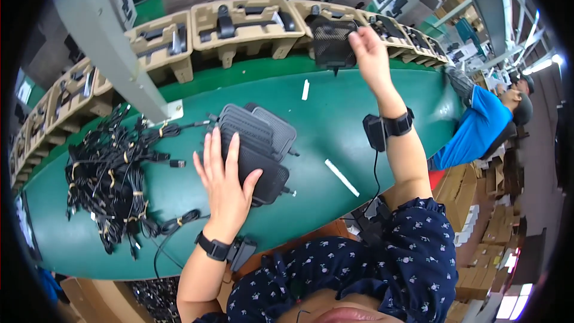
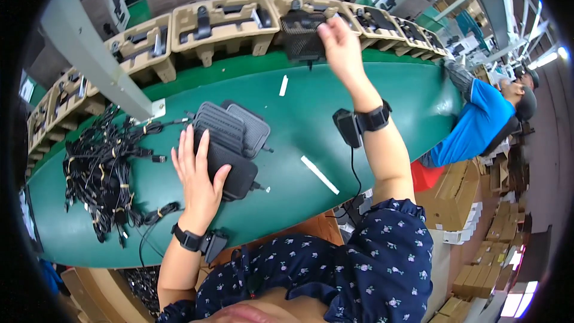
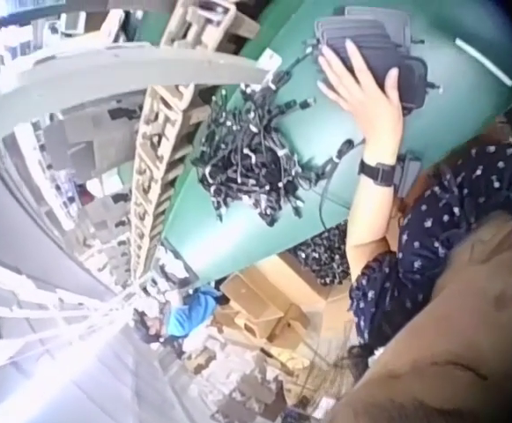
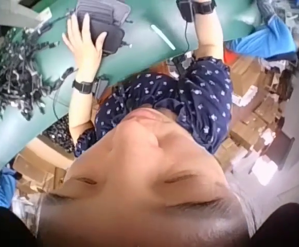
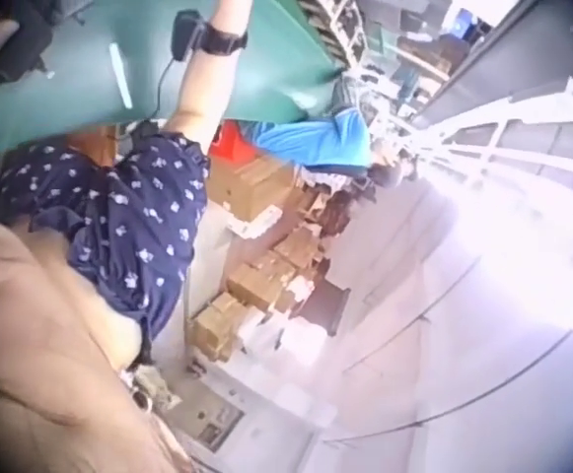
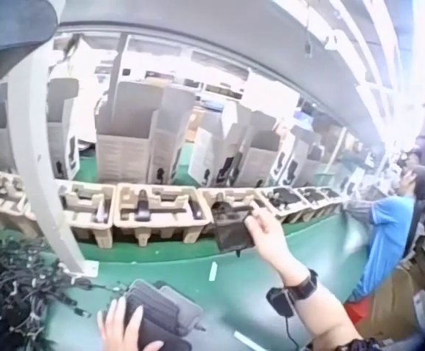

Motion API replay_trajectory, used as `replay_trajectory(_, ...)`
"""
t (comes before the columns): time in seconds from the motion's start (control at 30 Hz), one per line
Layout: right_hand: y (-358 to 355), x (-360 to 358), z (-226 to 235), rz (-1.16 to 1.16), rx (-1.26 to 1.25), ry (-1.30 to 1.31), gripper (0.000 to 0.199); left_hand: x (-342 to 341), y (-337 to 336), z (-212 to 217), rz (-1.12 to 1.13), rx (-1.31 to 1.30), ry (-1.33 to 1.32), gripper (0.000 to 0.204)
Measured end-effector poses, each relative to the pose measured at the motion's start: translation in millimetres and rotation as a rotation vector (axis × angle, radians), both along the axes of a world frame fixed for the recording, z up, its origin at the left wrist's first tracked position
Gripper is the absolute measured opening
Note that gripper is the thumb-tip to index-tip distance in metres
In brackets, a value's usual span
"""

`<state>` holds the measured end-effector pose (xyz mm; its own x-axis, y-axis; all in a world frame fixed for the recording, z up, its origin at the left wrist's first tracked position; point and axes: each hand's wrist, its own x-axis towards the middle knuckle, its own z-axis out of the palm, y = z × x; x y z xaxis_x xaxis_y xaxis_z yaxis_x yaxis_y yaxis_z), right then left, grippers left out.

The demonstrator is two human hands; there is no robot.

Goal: Arranging plastic electronic housings from a bulk box onto a production line tray.

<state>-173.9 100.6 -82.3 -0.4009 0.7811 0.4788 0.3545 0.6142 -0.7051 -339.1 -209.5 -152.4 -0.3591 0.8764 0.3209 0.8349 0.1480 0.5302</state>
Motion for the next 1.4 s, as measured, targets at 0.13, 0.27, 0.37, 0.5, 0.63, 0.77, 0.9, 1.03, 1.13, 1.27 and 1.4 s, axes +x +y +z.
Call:
replay_trajectory(0.13, 84.2, 16.3, 15.9, -0.055, 0.036, 0.447, 0.015, -1.7, 2.1, -0.9, -0.009, 0.05, 0.004, 0.056)
replay_trajectory(0.27, 135.6, 26.0, 17.2, -0.211, -0.053, 0.339, 0.02, -3.1, 4.1, 1.0, 0.0, 0.112, 0.01, 0.058)
replay_trajectory(0.37, 149.0, 14.3, 8.2, -0.218, -0.058, 0.254, 0.023, -4.4, 4.0, 3.0, 0.013, 0.045, 0.048, 0.053)
replay_trajectory(0.5, 207.5, 35.3, -12.2, -0.376, 0.017, -0.016, 0.031, -1.7, 11.4, 1.3, 0.005, 0.012, 0.119, 0.038)
replay_trajectory(0.63, 218.4, 34.4, -17.1, -0.357, 0.186, -0.365, 0.036, -5.5, 11.7, -5.4, 0.045, 0.042, 0.078, 0.034)
replay_trajectory(0.77, 171.7, 17.3, -24.8, -0.539, 0.412, -0.872, 0.04, -14.1, 24.8, -12.9, 0.076, 0.142, 0.018, 0.031)
replay_trajectory(0.9, 96.3, -57.7, -2.2, -0.256, 0.737, -0.493, 0.034, -14.9, 17.3, 2.2, 0.029, 0.277, -0.015, 0.028)
replay_trajectory(1.03, -50.6, -157.6, 8.4, 0.493, 0.506, -0.208, 0.019, -20.3, 9.0, -7.5, -0.049, 0.394, -0.069, 0.021)
replay_trajectory(1.13, -158.2, -203.5, 16.3, 0.92, 0.329, -0.243, 0.017, -27.4, 3.6, -12.8, -0.001, 0.483, -0.145, 0.019)
replay_trajectory(1.27, -199.1, -243.9, -0.6, 0.906, 0.582, -0.941, 0.021, -32.2, 6.1, -14.5, 0.082, 0.537, -0.366, 0.028)
replay_trajectory(1.4, -197.5, -266.4, -51.3, 0.882, 0.674, -0.8, 0.026, -31.6, 9.6, -29.3, 0.172, 0.423, -0.282, 0.042)
